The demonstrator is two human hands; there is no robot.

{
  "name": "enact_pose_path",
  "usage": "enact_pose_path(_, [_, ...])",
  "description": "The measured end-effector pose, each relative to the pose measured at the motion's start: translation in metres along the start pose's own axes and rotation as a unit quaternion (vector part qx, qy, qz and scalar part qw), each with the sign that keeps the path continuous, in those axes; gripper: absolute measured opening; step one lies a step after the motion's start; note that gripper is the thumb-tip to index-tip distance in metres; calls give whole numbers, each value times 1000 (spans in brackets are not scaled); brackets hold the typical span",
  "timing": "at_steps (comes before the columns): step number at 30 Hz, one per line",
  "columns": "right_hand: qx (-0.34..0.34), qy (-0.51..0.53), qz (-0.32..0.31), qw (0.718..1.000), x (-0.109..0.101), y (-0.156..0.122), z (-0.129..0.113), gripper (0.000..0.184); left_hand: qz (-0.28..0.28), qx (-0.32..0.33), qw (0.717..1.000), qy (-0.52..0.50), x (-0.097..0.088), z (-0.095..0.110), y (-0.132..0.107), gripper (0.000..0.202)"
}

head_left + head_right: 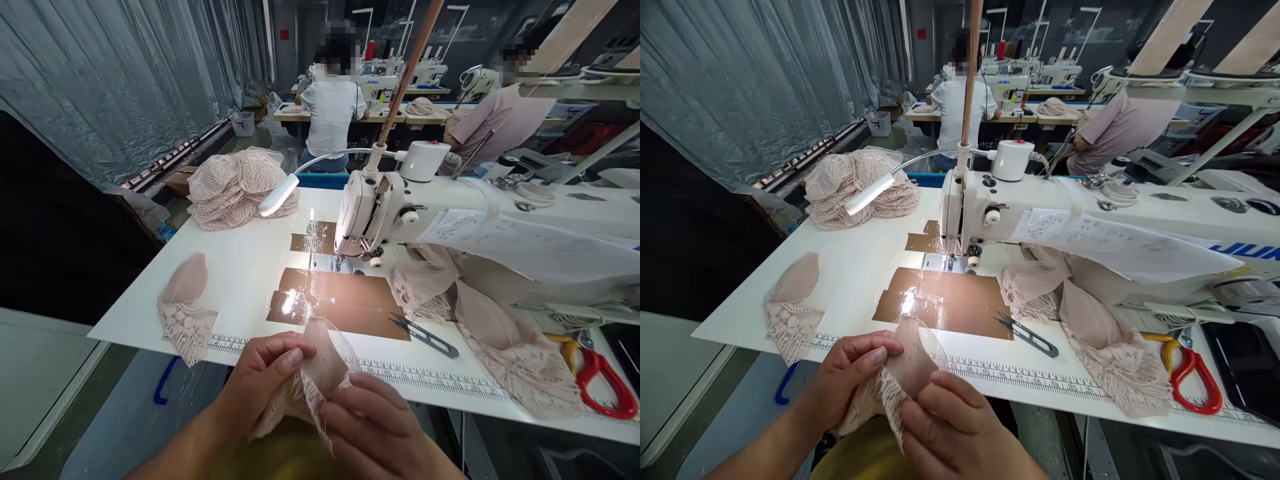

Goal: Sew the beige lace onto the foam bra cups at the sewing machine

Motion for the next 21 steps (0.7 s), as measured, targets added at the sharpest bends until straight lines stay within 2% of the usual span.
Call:
enact_pose_path(6, [37,13,-17,999,5,-1,-7,21,-6,-32,998,-56,4,3,-11,25])
enact_pose_path(9, [72,42,25,996,7,-5,-6,24,-6,-39,998,-52,3,4,-13,25])
enact_pose_path(12, [111,126,49,985,6,-2,1,26,-22,-36,998,-50,1,3,-10,30])
enact_pose_path(14, [169,208,15,963,9,0,10,20,-67,-23,996,-46,3,0,-7,37])
enact_pose_path(17, [315,289,-7,904,15,-9,30,12,-144,-34,989,-16,10,-7,-6,57])
enact_pose_path(18, [359,305,-16,882,19,-15,35,11,-162,-38,986,2,12,-10,-6,54])
enact_pose_path(21, [446,341,-62,825,33,-31,45,17,-177,-19,983,55,17,-10,-6,22])
Point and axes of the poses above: each hand's wrist, its own y-axis towards the middle knuckle, its own x-axis out of the palm, z = x × y, the point moved 5 cm from there along y, towards the middle knuckle, and after that the axes turned 5 degrees about -y, right-handed, at the moved point
